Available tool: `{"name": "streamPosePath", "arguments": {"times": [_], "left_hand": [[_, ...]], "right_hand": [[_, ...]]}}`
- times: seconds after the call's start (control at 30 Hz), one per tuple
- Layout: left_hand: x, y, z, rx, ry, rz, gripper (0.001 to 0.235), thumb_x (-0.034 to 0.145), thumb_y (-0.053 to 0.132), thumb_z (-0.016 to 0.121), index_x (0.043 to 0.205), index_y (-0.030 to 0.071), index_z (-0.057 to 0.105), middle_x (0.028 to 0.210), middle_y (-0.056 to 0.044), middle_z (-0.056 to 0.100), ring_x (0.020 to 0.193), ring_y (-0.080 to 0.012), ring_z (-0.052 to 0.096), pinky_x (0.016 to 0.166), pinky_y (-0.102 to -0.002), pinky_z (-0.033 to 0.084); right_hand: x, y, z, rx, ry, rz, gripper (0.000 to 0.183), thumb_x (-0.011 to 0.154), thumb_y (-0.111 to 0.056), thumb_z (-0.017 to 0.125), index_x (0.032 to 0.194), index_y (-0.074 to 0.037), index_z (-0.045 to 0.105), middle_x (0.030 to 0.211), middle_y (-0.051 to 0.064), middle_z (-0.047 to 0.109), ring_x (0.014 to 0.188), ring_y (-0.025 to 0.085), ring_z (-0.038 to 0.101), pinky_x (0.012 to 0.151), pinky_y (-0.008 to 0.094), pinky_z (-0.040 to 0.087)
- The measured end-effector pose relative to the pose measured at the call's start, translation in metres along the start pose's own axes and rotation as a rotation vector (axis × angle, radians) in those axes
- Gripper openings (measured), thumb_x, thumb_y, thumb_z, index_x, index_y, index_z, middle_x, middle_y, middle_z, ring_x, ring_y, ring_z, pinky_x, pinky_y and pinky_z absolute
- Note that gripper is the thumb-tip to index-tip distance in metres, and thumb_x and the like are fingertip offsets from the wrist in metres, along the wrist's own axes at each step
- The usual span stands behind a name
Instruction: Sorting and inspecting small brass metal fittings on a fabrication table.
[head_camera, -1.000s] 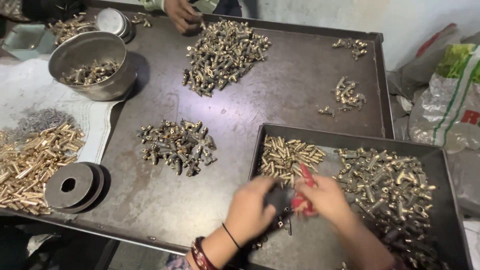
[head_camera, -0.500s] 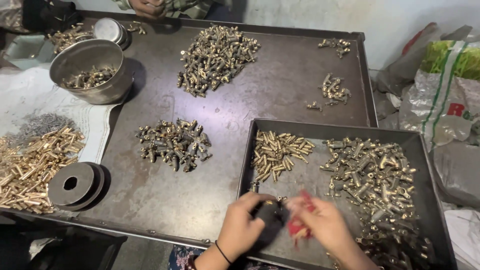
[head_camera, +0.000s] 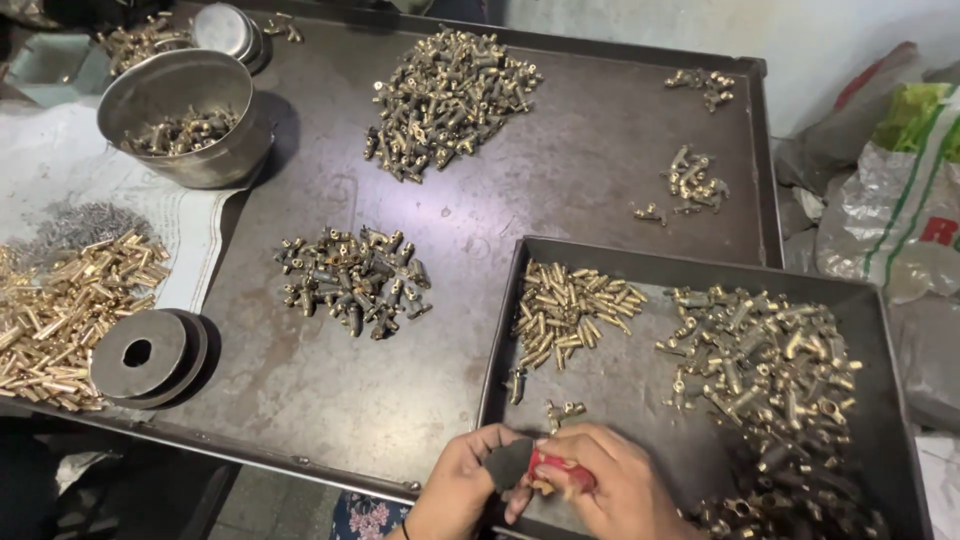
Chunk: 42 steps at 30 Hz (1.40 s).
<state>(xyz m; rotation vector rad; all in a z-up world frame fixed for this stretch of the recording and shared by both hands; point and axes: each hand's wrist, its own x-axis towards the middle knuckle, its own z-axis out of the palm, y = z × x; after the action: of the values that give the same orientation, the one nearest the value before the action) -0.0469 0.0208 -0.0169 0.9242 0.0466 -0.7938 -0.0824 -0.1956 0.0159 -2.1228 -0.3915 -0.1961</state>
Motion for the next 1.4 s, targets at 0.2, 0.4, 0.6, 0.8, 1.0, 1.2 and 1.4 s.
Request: {"name": "streamPosePath", "arguments": {"times": [0.2, 0.4, 0.6, 0.8, 1.0, 1.2, 1.4], "left_hand": [[0.008, 0.048, 0.01, 0.157, 0.346, 0.123, 0.017, 0.096, 0.01, 0.063, 0.106, -0.002, 0.07, 0.068, -0.007, 0.068, 0.055, -0.0122, 0.062, 0.055, -0.025, 0.051], [0.018, 0.07, -0.018, 0.235, 0.382, 0.318, 0.042, 0.082, -0.012, 0.052, 0.118, -0.001, 0.07, 0.091, -0.008, 0.075, 0.075, -0.0116, 0.066, 0.07, -0.025, 0.054], [0.037, 0.055, -0.029, 0.297, 0.39, 0.29, 0.054, 0.071, -0.016, 0.045, 0.117, -0.002, 0.07, 0.091, -0.01, 0.075, 0.082, -0.0152, 0.07, 0.078, -0.027, 0.057], [0.045, 0.058, -0.028, 0.351, 0.404, 0.294, 0.051, 0.072, -0.014, 0.048, 0.117, -0.002, 0.07, 0.091, -0.01, 0.076, 0.082, -0.0154, 0.07, 0.078, -0.027, 0.057], [0.034, 0.079, -0.013, 0.587, 0.307, 0.331, 0.042, 0.074, -0.009, 0.053, 0.11, -0.002, 0.074, 0.094, -0.007, 0.077, 0.086, -0.0118, 0.07, 0.079, -0.025, 0.056], [0.029, 0.087, 0.005, 0.513, 0.135, 0.17, 0.032, 0.077, -0.002, 0.061, 0.105, 0.0, 0.075, 0.088, -0.005, 0.076, 0.077, -0.011, 0.069, 0.073, -0.027, 0.058], [0.006, 0.118, 0.049, 1.214, 0.141, 0.136, 0.028, 0.071, 0.013, 0.075, 0.099, 0.009, 0.078, 0.083, -0.013, 0.074, 0.064, -0.0192, 0.069, 0.064, -0.032, 0.055]], "right_hand": [[0.021, 0.112, 0.033, 0.731, 0.019, 0.75, 0.02, 0.097, -0.011, 0.065, 0.112, 0.001, 0.07, 0.092, 0.016, 0.077, 0.069, 0.017, 0.068, 0.059, 0.029, 0.055], [0.086, 0.033, 0.037, -0.083, -0.115, 0.425, 0.034, 0.083, -0.023, 0.072, 0.117, -0.016, 0.071, 0.1, 0.005, 0.075, 0.083, 0.022, 0.076, 0.068, 0.036, 0.061], [0.088, 0.064, 0.048, -0.454, -0.115, 0.483, 0.031, 0.084, -0.031, 0.077, 0.111, -0.02, 0.067, 0.097, 0.003, 0.073, 0.089, 0.029, 0.072, 0.075, 0.043, 0.057], [0.107, 0.067, 0.044, -0.449, -0.104, 0.459, 0.025, 0.084, -0.03, 0.079, 0.105, -0.019, 0.074, 0.099, 0.006, 0.072, 0.088, 0.032, 0.07, 0.073, 0.045, 0.056], [0.079, 0.03, 0.01, -0.095, 0.008, 0.141, 0.027, 0.077, -0.009, 0.077, 0.104, -0.013, 0.076, 0.101, 0.005, 0.074, 0.086, 0.021, 0.075, 0.076, 0.033, 0.06], [0.052, -0.007, -0.006, -0.096, 0.118, -0.039, 0.037, 0.067, -0.002, 0.08, 0.103, -0.008, 0.075, 0.104, 0.007, 0.074, 0.093, 0.024, 0.073, 0.081, 0.034, 0.057], [0.049, -0.035, -0.019, -0.223, 0.101, -0.19, 0.024, 0.072, -0.006, 0.081, 0.093, -0.008, 0.069, 0.099, 0.004, 0.074, 0.09, 0.024, 0.072, 0.076, 0.032, 0.058]]}}
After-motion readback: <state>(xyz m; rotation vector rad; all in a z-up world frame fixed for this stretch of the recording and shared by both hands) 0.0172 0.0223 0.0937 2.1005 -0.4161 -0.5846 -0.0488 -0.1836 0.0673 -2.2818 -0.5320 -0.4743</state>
